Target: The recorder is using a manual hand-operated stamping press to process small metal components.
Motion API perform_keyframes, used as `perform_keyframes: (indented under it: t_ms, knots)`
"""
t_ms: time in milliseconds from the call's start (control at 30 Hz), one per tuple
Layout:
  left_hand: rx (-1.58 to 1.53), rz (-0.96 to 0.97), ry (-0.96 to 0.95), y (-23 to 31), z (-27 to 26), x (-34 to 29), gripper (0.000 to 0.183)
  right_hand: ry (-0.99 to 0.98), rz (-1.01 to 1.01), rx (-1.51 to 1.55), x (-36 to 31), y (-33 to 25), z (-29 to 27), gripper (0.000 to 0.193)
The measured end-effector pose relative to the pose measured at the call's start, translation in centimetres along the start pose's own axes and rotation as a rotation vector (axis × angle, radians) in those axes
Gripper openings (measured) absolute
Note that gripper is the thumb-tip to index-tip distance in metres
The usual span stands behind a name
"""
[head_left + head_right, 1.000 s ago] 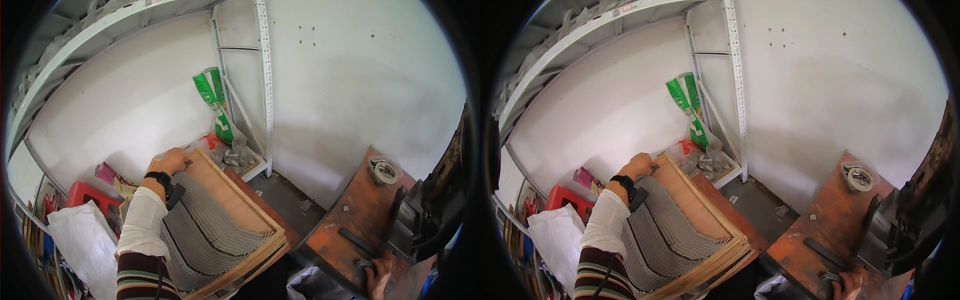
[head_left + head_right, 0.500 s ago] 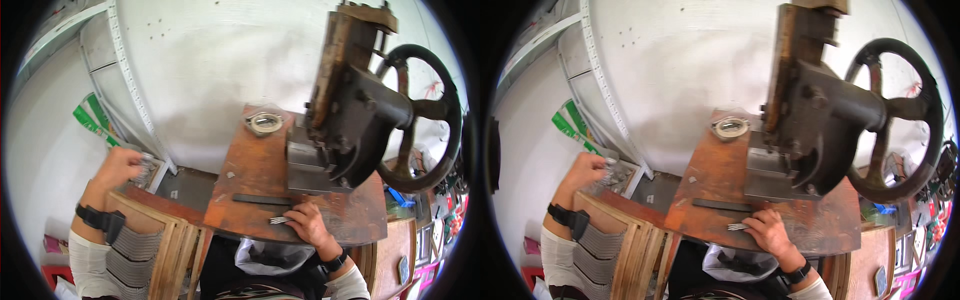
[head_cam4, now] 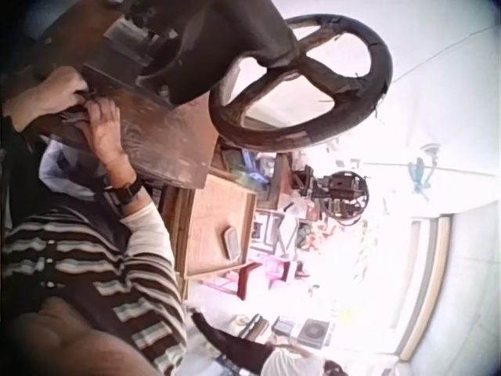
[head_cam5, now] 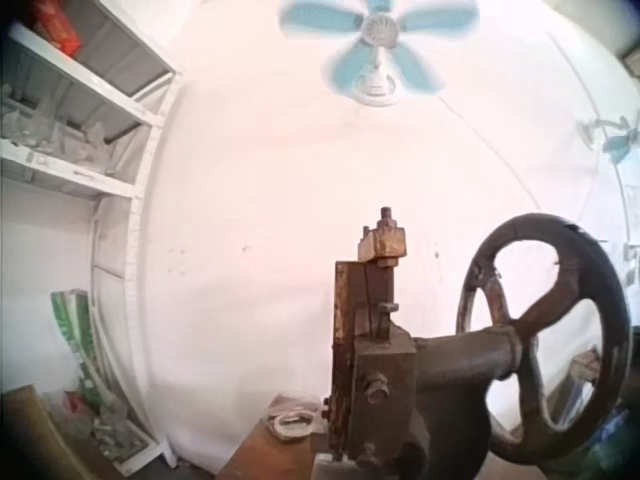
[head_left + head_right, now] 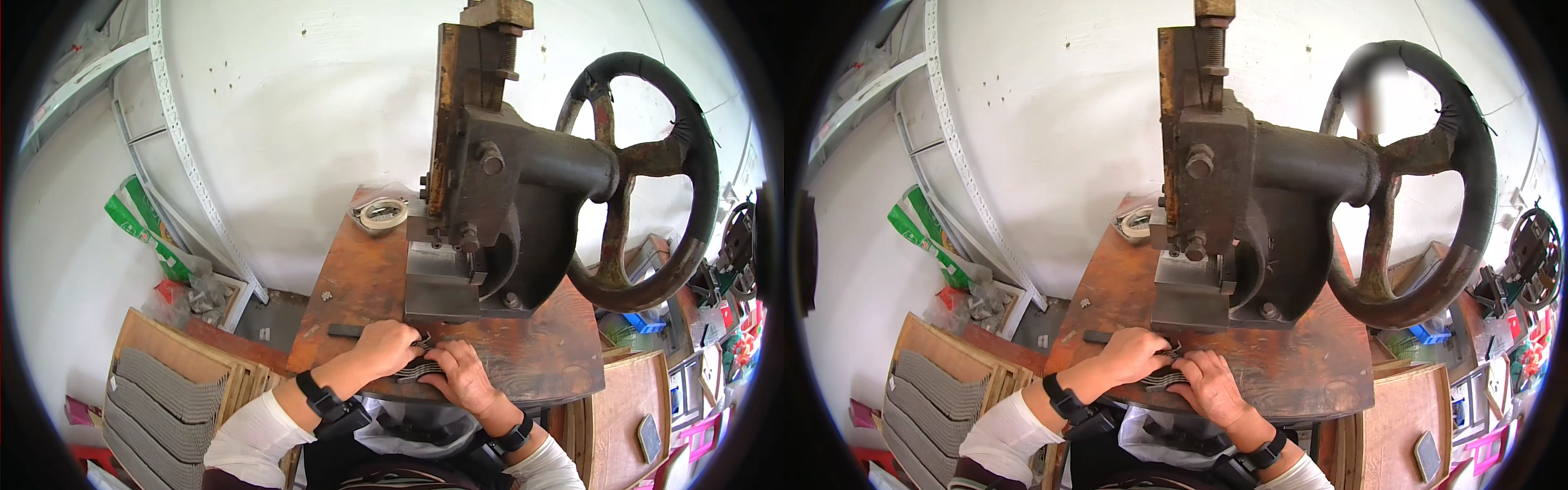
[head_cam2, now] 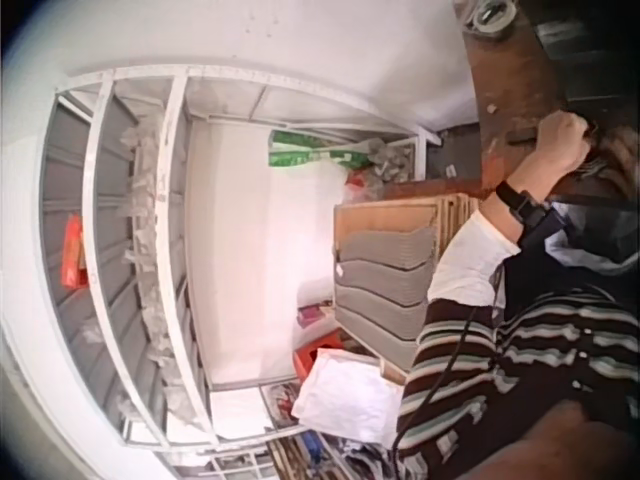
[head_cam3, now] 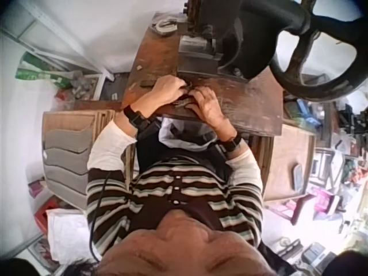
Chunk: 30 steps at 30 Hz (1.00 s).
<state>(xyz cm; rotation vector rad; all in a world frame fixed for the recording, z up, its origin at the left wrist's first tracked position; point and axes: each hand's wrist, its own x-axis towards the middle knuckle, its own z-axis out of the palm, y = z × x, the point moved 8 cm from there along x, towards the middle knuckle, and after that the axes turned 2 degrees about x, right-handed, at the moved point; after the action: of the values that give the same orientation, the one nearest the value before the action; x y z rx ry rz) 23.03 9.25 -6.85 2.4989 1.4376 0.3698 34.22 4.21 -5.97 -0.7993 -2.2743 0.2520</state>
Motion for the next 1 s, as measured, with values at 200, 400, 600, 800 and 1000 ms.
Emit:
perform_keyframes:
  t_ms: [200, 400, 600, 800, 1000]
  knots:
    - [-0.342, 0.182, 0.216, 0.5, -0.8, -4.3, 0.052, -0.007, 0.096, 0.058, 1.5, 1.1, -0.9, 0.060]
    - [-0.544, 0.039, 0.299, -0.7, 0.7, -5.1, 0.051, -0.105, 0.026, 0.017, 2.3, 1.1, 0.0, 0.053]
    - [-0.422, 0.022, 0.319, 0.3, 0.6, -5.4, 0.062, -0.059, 0.145, 0.070, 1.8, 1.2, 0.2, 0.056]
    - [-0.654, 0.100, 0.298, 1.0, -0.1, -4.3, 0.074, -0.066, 0.165, 0.146, 2.1, 1.1, 0.6, 0.067]
    - [-0.557, 0.060, 0.304, -0.5, 0.7, -5.4, 0.079, -0.173, 0.142, 0.264, 1.6, 1.4, 1.7, 0.069]
